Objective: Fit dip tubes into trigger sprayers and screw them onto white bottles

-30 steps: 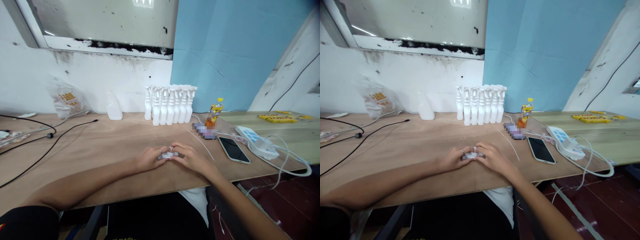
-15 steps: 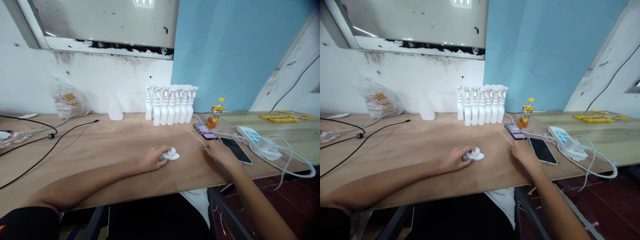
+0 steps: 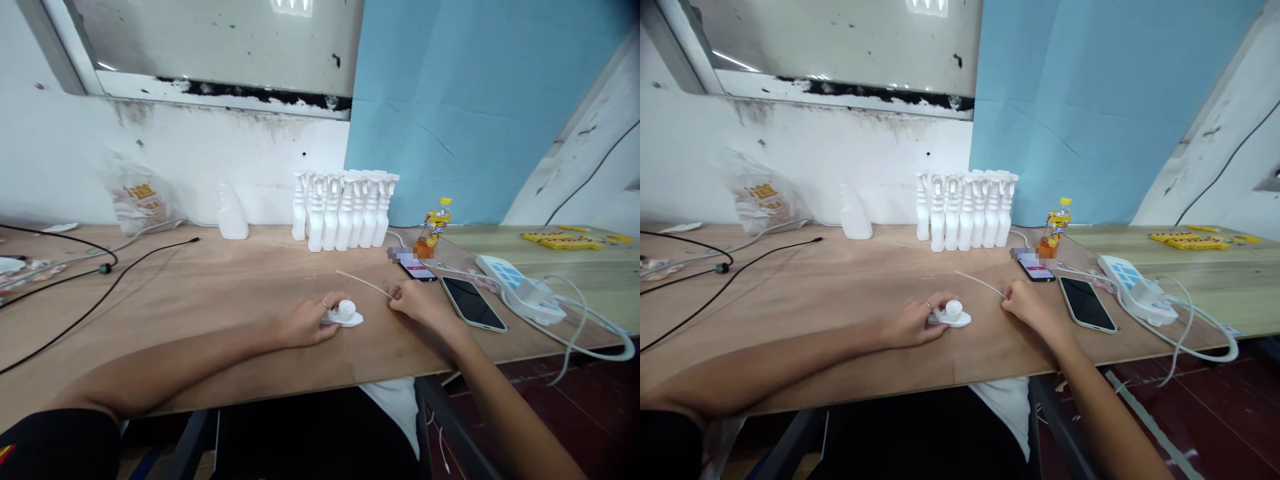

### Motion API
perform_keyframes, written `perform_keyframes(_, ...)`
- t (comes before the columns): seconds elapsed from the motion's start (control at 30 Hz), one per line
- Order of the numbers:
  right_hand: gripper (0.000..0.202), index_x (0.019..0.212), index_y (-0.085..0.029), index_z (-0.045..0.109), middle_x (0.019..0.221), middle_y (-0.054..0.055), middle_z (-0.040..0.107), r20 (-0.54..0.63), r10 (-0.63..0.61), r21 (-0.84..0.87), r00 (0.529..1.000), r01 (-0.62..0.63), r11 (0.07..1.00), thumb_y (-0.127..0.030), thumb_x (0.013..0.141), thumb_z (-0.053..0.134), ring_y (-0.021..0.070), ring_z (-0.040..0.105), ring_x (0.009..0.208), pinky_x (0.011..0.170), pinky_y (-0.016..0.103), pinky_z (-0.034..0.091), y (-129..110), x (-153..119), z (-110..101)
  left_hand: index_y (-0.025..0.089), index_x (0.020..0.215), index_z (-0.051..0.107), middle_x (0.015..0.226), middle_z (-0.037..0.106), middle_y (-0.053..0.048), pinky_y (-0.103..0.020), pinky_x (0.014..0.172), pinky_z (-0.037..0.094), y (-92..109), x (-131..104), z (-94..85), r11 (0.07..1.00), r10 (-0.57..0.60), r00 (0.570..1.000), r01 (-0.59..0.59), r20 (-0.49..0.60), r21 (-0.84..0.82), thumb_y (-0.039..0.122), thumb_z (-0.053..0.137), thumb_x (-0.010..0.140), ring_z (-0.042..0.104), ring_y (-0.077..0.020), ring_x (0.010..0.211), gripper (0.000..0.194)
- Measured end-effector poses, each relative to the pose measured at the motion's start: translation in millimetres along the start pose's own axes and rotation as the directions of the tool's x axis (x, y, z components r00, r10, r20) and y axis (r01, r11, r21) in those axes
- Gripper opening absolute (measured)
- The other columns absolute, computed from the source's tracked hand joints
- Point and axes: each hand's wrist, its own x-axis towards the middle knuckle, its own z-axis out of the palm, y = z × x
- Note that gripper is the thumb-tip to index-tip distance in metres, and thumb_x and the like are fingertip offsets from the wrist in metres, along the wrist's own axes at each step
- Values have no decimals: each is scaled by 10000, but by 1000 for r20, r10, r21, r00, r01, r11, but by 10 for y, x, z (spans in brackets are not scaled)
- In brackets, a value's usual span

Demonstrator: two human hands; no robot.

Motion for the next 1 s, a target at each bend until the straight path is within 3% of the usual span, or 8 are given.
perform_keyframes(0.1, 319, 953, -160, 715, 729, 13, 699, -18, -98, 208, 995, 99, 973, -74, 679, 576, 157, 612, 651, 600, 240, 410, -43, -17, 0, 263, 1425, 421, 1330, 638, -44, -331, 935, 497, -11, -4, 5, 999, 19, 1000, -19, 1, -30, 295, 597, 895, 660, -229, 1090, 559)
perform_keyframes(0.2, 98, 831, -174, 671, 680, 2, 656, -144, -178, 423, 973, 223, 878, -191, 783, 587, 157, 600, 631, 589, 254, 428, -171, -65, -53, 257, 1401, 447, 1336, 635, -45, -320, 941, 496, -24, -3, 16, 998, 36, 999, -36, -7, -42, 283, 592, 899, 653, -223, 1109, 523)
perform_keyframes(0.3, 191, 864, -197, 578, 799, 34, 702, -301, -207, 707, 931, 364, 606, -383, 905, 577, 164, 653, 668, 602, 273, 493, -389, -150, -111, 249, 1384, 454, 1297, 654, -51, -325, 925, 500, -26, 0, 21, 998, 54, 998, -55, -24, -32, 274, 589, 898, 659, -222, 1081, 506)
perform_keyframes(0.37, 248, 899, -213, 527, 877, 54, 725, -353, -226, 806, 908, 418, 419, -452, 937, 578, 166, 682, 688, 638, 297, 539, -554, -219, -119, 246, 1372, 459, 1280, 660, -53, -324, 918, 501, -21, 1, 18, 996, 76, 997, -77, -33, -35, 266, 588, 896, 660, -220, 1073, 493)
perform_keyframes(0.43, 255, 911, -220, 510, 883, 52, 727, -372, -253, 838, 893, 441, 322, -460, 948, 588, 160, 687, 684, 672, 311, 563, -700, -284, -92, 250, 1369, 463, 1260, 668, -54, -321, 899, 505, -16, 0, 15, 995, 93, 995, -94, -30, -33, 258, 585, 896, 663, -219, 1057, 488)
perform_keyframes(0.57, 217, 929, -218, 539, 831, 32, 695, -371, -322, 821, 871, 470, 324, -427, 979, 565, 154, 669, 705, 698, 298, 562, -847, -355, 16, 253, 1436, 417, 1234, 679, -64, -324, 895, 507, -16, 0, 12, 994, 105, 994, -105, -36, -11, 260, 594, 893, 671, -229, 1053, 571)
perform_keyframes(0.83, 133, 970, -222, 538, 881, 27, 678, -399, -354, 775, 846, 517, 363, -342, 1016, 504, 145, 652, 743, 734, 285, 537, -802, -384, 64, 265, 1457, 383, 1286, 664, -59, -338, 894, 510, -37, 4, 27, 995, 103, 995, -103, -16, 5, 277, 586, 903, 667, -246, 1094, 591)
perform_keyframes(1.0, 102, 967, -219, 571, 866, 20, 631, -359, -395, 691, 846, 525, 497, -302, 999, 522, 159, 618, 806, 749, 287, 500, -812, -361, 73, 241, 1440, 409, 1237, 679, -75, -345, 891, 515, -47, 5, 41, 994, 108, 994, -107, -24, 18, 293, 586, 908, 668, -250, 1077, 562)
